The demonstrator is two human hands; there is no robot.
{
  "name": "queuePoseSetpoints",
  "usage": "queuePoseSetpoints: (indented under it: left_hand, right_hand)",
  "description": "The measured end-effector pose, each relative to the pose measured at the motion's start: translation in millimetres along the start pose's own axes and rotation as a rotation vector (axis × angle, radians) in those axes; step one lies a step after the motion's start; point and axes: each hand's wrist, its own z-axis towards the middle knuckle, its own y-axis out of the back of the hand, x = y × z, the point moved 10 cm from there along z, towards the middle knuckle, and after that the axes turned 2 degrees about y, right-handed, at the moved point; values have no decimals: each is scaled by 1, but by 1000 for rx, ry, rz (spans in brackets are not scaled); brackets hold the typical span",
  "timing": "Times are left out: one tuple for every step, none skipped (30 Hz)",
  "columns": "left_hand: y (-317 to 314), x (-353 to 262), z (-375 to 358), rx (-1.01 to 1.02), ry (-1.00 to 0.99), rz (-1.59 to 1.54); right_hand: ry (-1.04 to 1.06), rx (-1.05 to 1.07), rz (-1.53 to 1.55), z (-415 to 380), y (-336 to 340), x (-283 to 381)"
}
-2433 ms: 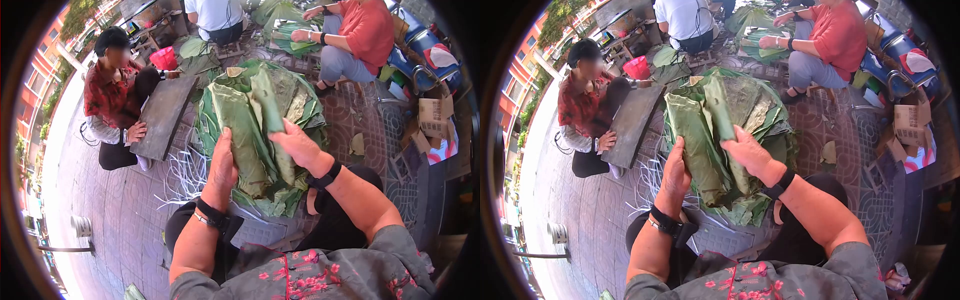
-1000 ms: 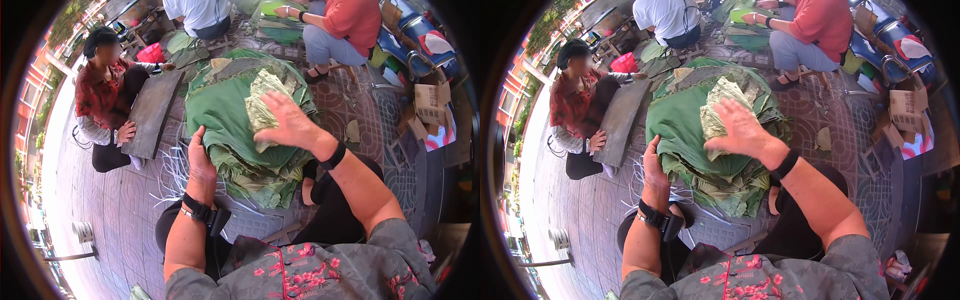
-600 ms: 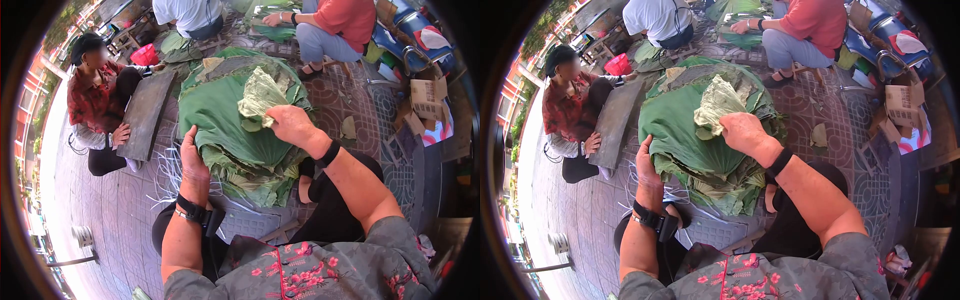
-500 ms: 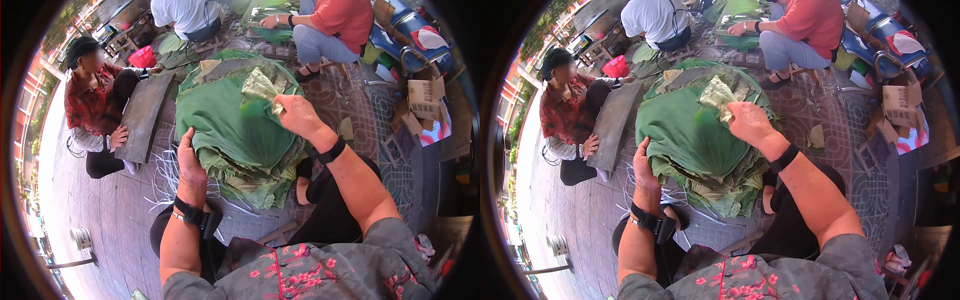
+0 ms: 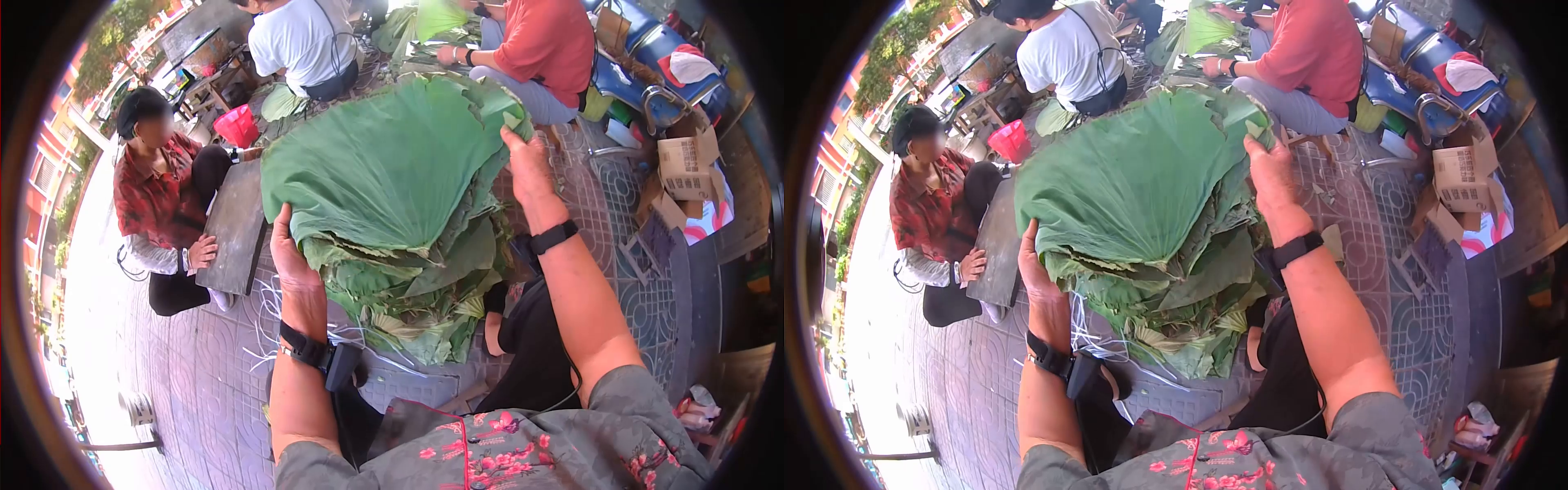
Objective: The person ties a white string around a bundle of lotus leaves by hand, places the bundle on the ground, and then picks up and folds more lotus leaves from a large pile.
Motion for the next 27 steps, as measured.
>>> queuePoseSetpoints:
  left_hand:
    - [15, -4, 11, -66, -42, 59]
    - [33, -7, 21, -135, -83, 118]
    - [50, -9, 30, -203, -123, 177]
    - [79, -6, 33, -403, -131, 151]
    - [119, -1, 46, -442, -153, 179]
    - [143, -1, 47, -516, -222, 298]
    - [147, -6, 37, -593, -288, 422]
    - [138, -26, 24, -709, -453, 789]
    - [120, -37, 13, -810, -618, 1159]
    - [85, -42, -2, -895, -780, 1537]
    - [47, -39, -8, -818, -838, 1772]
    - [4, -34, -16, -725, -891, 2005]
    - [-23, -21, -19, -615, -942, 2234]
    - [-26, -8, -15, -496, -909, 2319]
    - [-27, 5, -12, -375, -872, 2399]
    - [-24, 18, -12, -249, -831, 2474]
    - [9, 28, -3, -297, -540, 2598]
    - [44, 32, 5, -297, -252, 2436]
    - [72, 39, 9, -294, 11, 2249]
    - [73, 38, 10, -315, -58, 2266]
    - [75, 39, 10, -334, -126, 2281]
    - [69, 38, 7, -349, -189, 2295]
    - [64, 27, 5, -404, -306, 2161]
    - [61, 11, 3, -460, -416, 2023]
    - [57, -7, 0, -518, -524, 1886]
    - [59, -26, -7, -664, -597, 1866]
    - [76, -41, -10, -758, -500, 1751]
  right_hand:
    - [-30, -19, -5, 5, 1, -14]
    - [-126, -70, -233, 17, 12, -40]
    - [-136, -122, -204, 24, 18, -67]
    - [-146, -173, -176, 31, 24, -95]
    - [-159, -224, -148, 34, 29, -110]
    - [-139, -478, -420, 13, 36, -89]
    - [-5, -384, -482, 16, 26, -87]
    - [135, -284, -537, 20, 12, -84]
    - [277, -183, -588, 22, -4, -81]
    - [439, -128, -726, -14, -36, -29]
    - [594, -5, -738, -34, -64, -11]
    - [689, 156, -724, -49, -88, -9]
    - [738, 331, -835, -63, -109, -15]
    - [763, 388, -960, -76, -118, -26]
    - [786, 445, -1084, -86, -126, -38]
    - [654, 472, -1139, -81, -121, -55]
    - [520, 497, -1193, -76, -110, -72]
    - [390, 520, -1244, -71, -100, -87]
    - [139, 555, -1229, -63, -86, -108]
    - [103, 586, -1204, -60, -84, -114]
    - [65, 616, -1181, -57, -82, -121]
    - [91, 584, -1167, -54, -82, -118]
    - [111, 556, -1153, -51, -81, -117]
    - [132, 531, -1136, -50, -82, -116]
    - [236, 442, -1147, -49, -82, -104]
    - [271, 424, -1151, -49, -87, -91]
    - [304, 413, -1152, -50, -92, -77]
